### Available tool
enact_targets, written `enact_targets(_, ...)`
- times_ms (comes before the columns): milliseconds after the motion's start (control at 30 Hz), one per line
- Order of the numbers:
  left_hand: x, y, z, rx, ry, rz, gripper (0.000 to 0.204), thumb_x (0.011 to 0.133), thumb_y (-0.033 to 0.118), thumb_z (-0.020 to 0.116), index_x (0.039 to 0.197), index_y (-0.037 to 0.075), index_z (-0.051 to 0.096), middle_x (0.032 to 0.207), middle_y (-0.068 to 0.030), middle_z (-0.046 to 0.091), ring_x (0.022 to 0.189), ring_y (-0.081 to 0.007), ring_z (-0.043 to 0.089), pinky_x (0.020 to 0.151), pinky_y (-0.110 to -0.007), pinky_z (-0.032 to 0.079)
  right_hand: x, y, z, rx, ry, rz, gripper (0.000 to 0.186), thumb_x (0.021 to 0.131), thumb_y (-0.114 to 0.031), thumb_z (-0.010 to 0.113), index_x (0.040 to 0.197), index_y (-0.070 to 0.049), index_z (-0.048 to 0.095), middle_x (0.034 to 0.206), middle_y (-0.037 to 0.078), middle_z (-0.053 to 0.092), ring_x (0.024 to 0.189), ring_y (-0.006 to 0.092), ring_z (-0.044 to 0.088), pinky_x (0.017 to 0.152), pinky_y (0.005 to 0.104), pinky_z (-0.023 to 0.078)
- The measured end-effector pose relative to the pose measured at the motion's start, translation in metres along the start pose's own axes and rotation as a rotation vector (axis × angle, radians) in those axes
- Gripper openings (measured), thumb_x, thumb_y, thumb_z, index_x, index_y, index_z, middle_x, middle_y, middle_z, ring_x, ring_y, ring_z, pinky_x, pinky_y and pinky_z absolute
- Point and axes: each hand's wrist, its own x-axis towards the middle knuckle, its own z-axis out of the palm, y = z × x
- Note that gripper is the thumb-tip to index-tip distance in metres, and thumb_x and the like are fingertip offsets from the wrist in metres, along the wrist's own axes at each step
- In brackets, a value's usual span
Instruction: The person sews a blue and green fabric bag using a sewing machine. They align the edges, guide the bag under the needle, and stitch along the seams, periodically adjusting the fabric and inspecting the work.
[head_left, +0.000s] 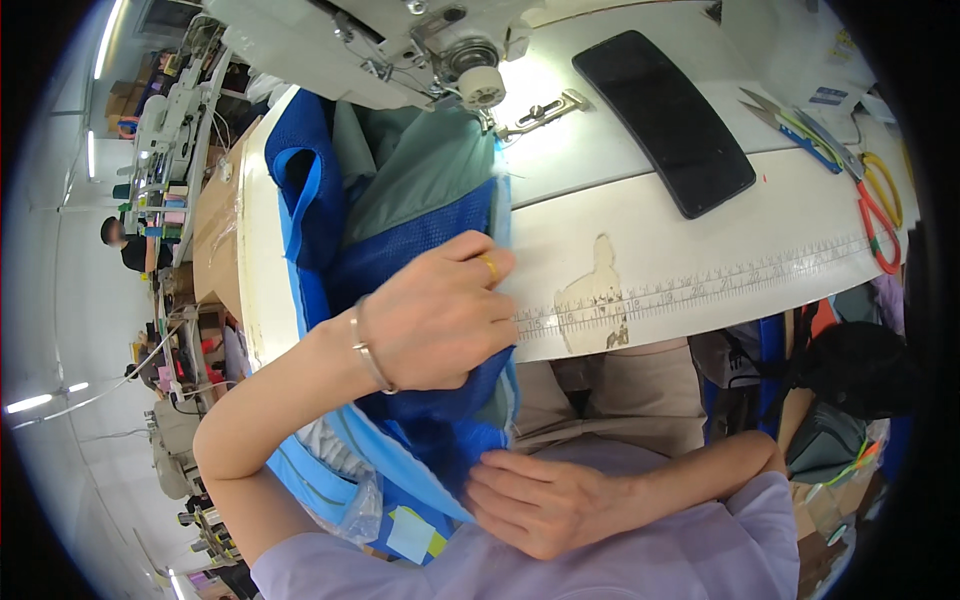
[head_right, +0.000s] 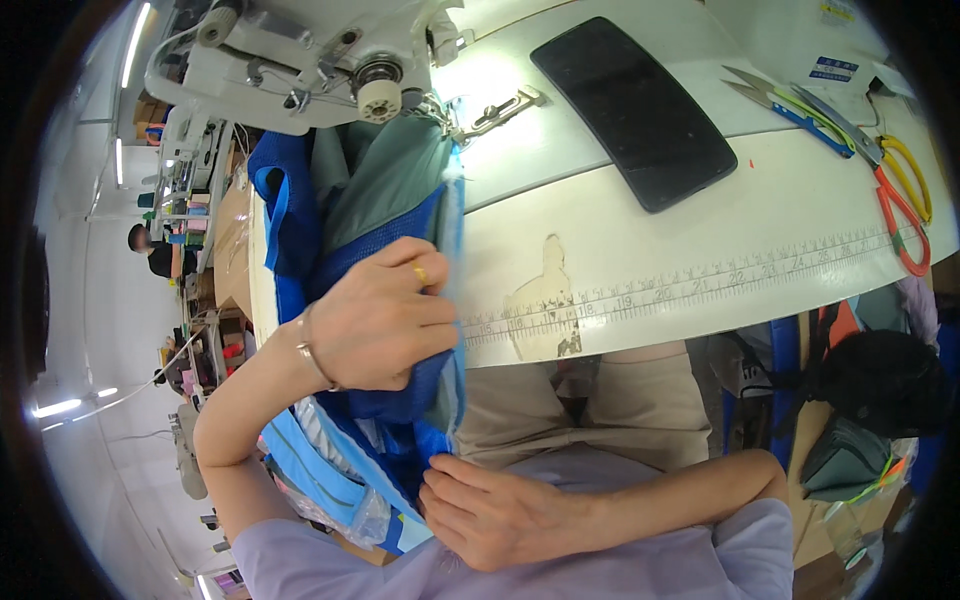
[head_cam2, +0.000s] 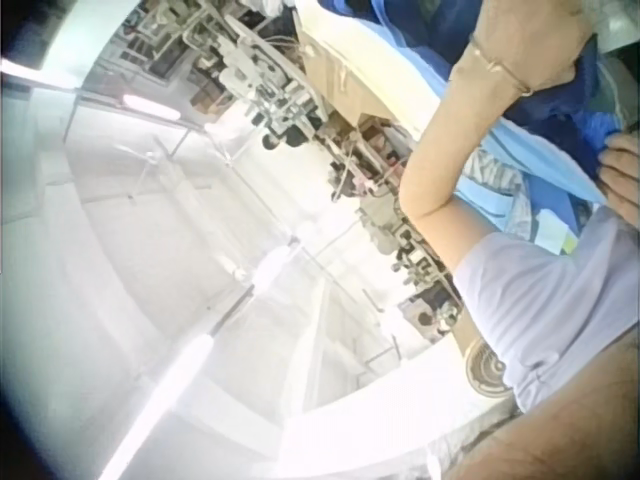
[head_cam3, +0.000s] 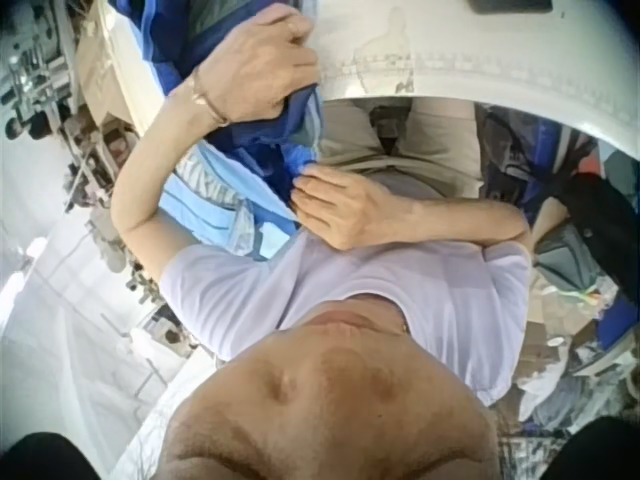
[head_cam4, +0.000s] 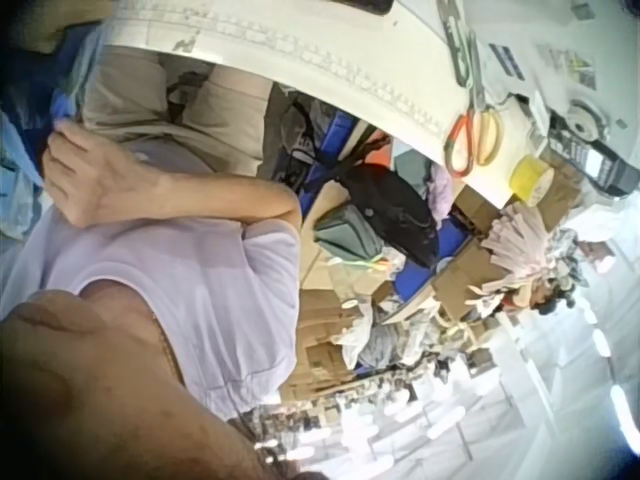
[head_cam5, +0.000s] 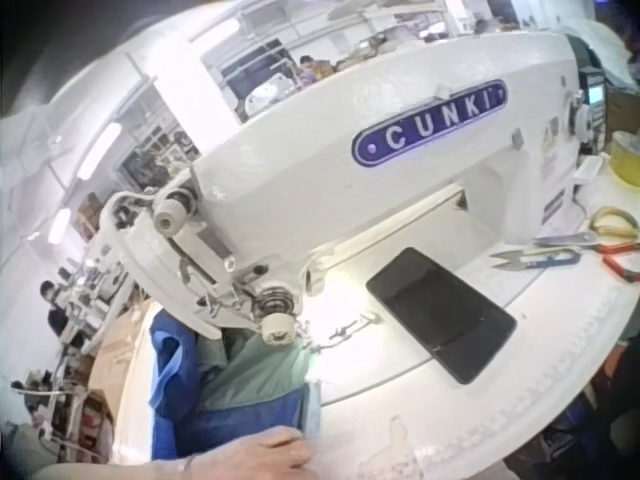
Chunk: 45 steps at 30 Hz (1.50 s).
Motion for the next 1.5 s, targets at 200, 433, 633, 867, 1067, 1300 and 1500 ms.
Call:
enact_targets(200,-0.026,-0.011,-0.016,-0.202,0.138,-0.079,0.03,0.047,0.015,0.071,0.075,0.009,0.063,0.077,-0.0007,0.056,0.09,-0.0283,0.056,0.089,-0.04,0.049,-0.002,0.035,-0.025,-0.142,0.279,0.158,0.024,0.084,-0.012,0.068,0.102,0.002,0.074,0.11,0.014,0.073,0.105,0.0328,0.068,0.097,0.0465,0.056)
enact_targets(433,-0.023,-0.009,-0.006,-0.186,0.189,-0.041,0.029,0.05,0.015,0.071,0.076,0.008,0.063,0.083,-0.0029,0.057,0.09,-0.0277,0.057,0.091,-0.039,0.048,0.004,0.07,-0.024,-0.334,0.07,0.201,0.027,0.078,-0.011,0.068,0.1,0.004,0.072,0.109,0.017,0.07,0.112,0.033,0.064,0.1,0.0479,0.054)
enact_targets(633,-0.014,-0.002,0.017,0.023,0.196,-0.011,0.019,0.059,0.017,0.071,0.072,0.007,0.06,0.083,-0.0046,0.059,0.089,-0.0255,0.057,0.096,-0.039,0.047,-0.001,0.07,-0.019,-0.327,0.087,0.102,0.023,0.075,-0.011,0.068,0.093,0.004,0.072,0.102,0.017,0.07,0.104,0.031,0.065,0.099,0.0466,0.055)
enact_targets(867,-0.004,-0.007,0.024,-0.128,0.082,0.025,0.025,0.055,0.011,0.069,0.078,0.005,0.061,0.082,-0.0052,0.057,0.087,-0.0299,0.057,0.1,-0.047,0.05,-0.007,0.072,-0.017,-0.299,0.095,0.14,0.022,0.075,-0.01,0.069,0.091,0.005,0.071,0.105,0.018,0.069,0.106,0.0318,0.066,0.097,0.0454,0.056)
enact_targets(1067,-0.019,-0.005,0.037,-0.334,0.384,-0.039,0.035,0.056,-0.005,0.058,0.089,0.004,0.066,0.102,-0.0113,0.065,0.088,-0.0303,0.066,0.112,-0.058,0.047,-0.008,0.074,-0.016,-0.307,0.146,0.185,0.019,0.074,-0.007,0.07,0.089,0.005,0.07,0.111,0.02,0.069,0.114,0.0342,0.065,0.096,0.0456,0.058)
enact_targets(1300,-0.025,-0.004,0.047,-0.333,0.488,-0.02,0.04,0.058,-0.007,0.056,0.096,0.003,0.067,0.104,-0.0145,0.066,0.085,-0.0295,0.068,0.112,-0.061,0.047,-0.005,0.074,-0.018,-0.354,0.095,0.186,0.018,0.073,-0.007,0.069,0.086,0.005,0.068,0.114,0.022,0.069,0.117,0.0363,0.065,0.099,0.0469,0.057)
enact_targets(1500,-0.027,-0.006,0.042,-0.114,0.517,0.024,0.032,0.066,-0.005,0.061,0.096,0.005,0.066,0.104,-0.0136,0.067,0.09,-0.031,0.07,0.109,-0.059,0.05,0.001,0.075,-0.023,-0.34,-0.025,0.176,0.016,0.074,-0.011,0.065,0.084,0.001,0.065,0.11,0.021,0.069,0.114,0.0351,0.066,0.105,0.0491,0.052)
